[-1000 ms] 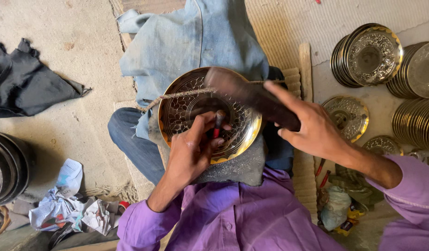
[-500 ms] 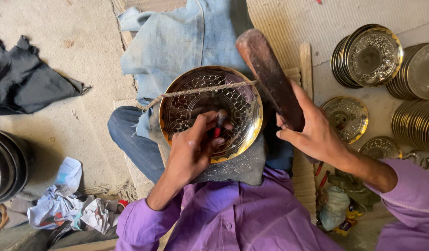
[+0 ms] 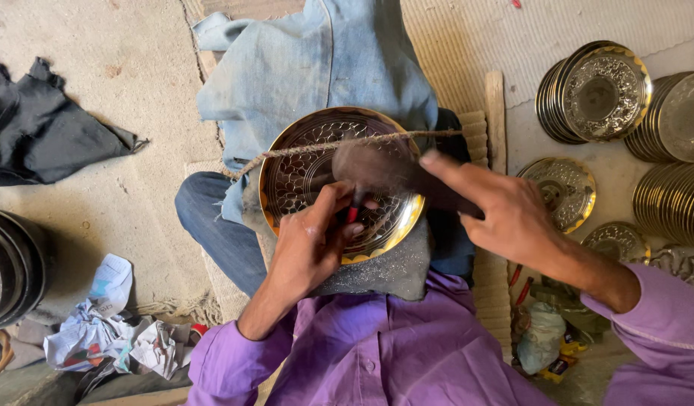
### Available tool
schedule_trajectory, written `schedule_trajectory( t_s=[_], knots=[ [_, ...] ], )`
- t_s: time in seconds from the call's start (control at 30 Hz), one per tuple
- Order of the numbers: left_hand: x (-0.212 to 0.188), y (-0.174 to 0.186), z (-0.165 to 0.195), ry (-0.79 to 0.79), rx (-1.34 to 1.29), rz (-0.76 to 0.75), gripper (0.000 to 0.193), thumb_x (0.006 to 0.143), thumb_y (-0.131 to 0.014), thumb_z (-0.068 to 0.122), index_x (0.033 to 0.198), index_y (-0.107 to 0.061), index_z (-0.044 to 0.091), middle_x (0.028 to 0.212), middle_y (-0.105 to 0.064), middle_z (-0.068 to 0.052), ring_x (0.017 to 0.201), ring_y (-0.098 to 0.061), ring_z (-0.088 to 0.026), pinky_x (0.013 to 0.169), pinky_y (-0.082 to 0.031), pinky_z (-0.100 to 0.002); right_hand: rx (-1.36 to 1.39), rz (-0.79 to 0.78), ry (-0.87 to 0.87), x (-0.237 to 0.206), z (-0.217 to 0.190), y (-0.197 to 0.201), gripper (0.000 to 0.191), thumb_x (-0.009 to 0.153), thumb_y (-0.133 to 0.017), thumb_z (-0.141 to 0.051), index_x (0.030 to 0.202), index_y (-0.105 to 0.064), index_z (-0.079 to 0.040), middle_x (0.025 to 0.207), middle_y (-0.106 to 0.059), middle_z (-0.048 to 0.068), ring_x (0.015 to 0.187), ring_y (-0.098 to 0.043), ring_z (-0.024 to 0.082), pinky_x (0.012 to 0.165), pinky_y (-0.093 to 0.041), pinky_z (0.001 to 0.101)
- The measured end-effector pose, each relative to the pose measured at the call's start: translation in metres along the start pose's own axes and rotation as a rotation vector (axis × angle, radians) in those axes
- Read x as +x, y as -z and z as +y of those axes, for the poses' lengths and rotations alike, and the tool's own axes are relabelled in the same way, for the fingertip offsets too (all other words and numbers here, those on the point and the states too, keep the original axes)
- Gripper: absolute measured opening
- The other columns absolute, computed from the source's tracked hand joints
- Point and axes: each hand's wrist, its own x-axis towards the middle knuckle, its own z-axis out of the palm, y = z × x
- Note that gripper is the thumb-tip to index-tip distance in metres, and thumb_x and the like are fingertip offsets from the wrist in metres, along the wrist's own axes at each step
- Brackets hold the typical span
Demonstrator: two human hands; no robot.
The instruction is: The person sits on the floor with a decorated brass plate resting on a cushion, holds a small punch against the plate's patterned surface with one hand, and repeatedly strikes the punch with a wooden mallet held in the other hand to emboss the design. Stacks of finished brass plates sit beside them on the floor.
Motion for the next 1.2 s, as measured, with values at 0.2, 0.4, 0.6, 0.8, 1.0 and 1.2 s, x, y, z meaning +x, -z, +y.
schedule_trajectory(
  t_s=[0.2,0.4,0.6,0.8,1.0,1.2],
  knots=[
    [-0.0007,-0.0002,-0.0011,-0.010,0.029,0.003,0.047,0.089,-0.070,-0.005,0.131,-0.051,0.002,0.120,-0.077,-0.008,0.113,-0.074,-0.028,0.083,-0.062,-0.033,0.366,0.047,-0.173,0.0001,-0.0018,-0.0005,0.095,0.077,-0.067,0.007,0.162,-0.031,-0.013,0.157,-0.053,0.016,0.101,-0.072,0.017,0.085,-0.062,0.0324],
    [-0.0010,-0.0018,-0.0027,-0.024,0.010,0.014,0.048,0.089,-0.069,-0.006,0.133,-0.051,0.001,0.120,-0.077,-0.009,0.114,-0.075,-0.027,0.085,-0.061,-0.032,0.411,-0.042,-0.529,0.0006,-0.0068,0.0021,0.107,0.078,-0.077,0.002,0.171,-0.029,-0.020,0.102,-0.073,0.018,0.088,-0.074,0.021,0.082,-0.062,0.0355],
    [-0.0003,-0.0021,-0.0013,-0.037,-0.015,0.017,0.050,0.088,-0.067,-0.010,0.134,-0.051,0.001,0.119,-0.077,-0.009,0.114,-0.076,-0.026,0.086,-0.061,-0.032,0.646,0.109,-0.259,-0.0007,-0.0052,-0.0007,0.105,0.074,-0.075,0.004,0.164,-0.026,-0.017,0.090,-0.062,0.004,0.081,-0.062,0.017,0.076,-0.054,0.0330],
    [0.0003,-0.0011,-0.0001,-0.041,-0.013,0.017,0.051,0.087,-0.067,-0.009,0.134,-0.051,0.001,0.120,-0.076,-0.010,0.113,-0.075,-0.027,0.086,-0.062,-0.032,0.639,0.115,-0.228,-0.0017,0.0012,-0.0022,0.107,0.074,-0.075,0.001,0.165,-0.022,-0.015,0.091,-0.063,0.002,0.079,-0.062,0.014,0.073,-0.055,0.0302],
    [0.0000,-0.0012,-0.0003,-0.064,0.007,0.020,0.050,0.089,-0.069,-0.006,0.134,-0.050,0.001,0.120,-0.076,-0.009,0.113,-0.075,-0.028,0.086,-0.061,-0.033,0.541,0.030,-0.240,-0.0016,-0.0007,-0.0013,0.104,0.074,-0.074,0.005,0.164,-0.025,-0.015,0.092,-0.064,0.004,0.082,-0.064,0.012,0.074,-0.056,0.0285],
    [0.0002,-0.0011,-0.0017,-0.053,-0.008,0.015,0.048,0.088,-0.067,-0.009,0.133,-0.052,0.003,0.120,-0.077,-0.008,0.114,-0.075,-0.026,0.087,-0.062,-0.032,0.549,0.102,-0.301,-0.0008,-0.0039,-0.0050,0.100,0.074,-0.073,0.006,0.162,-0.030,-0.016,0.090,-0.062,0.004,0.079,-0.063,0.013,0.073,-0.055,0.0302]
  ],
)
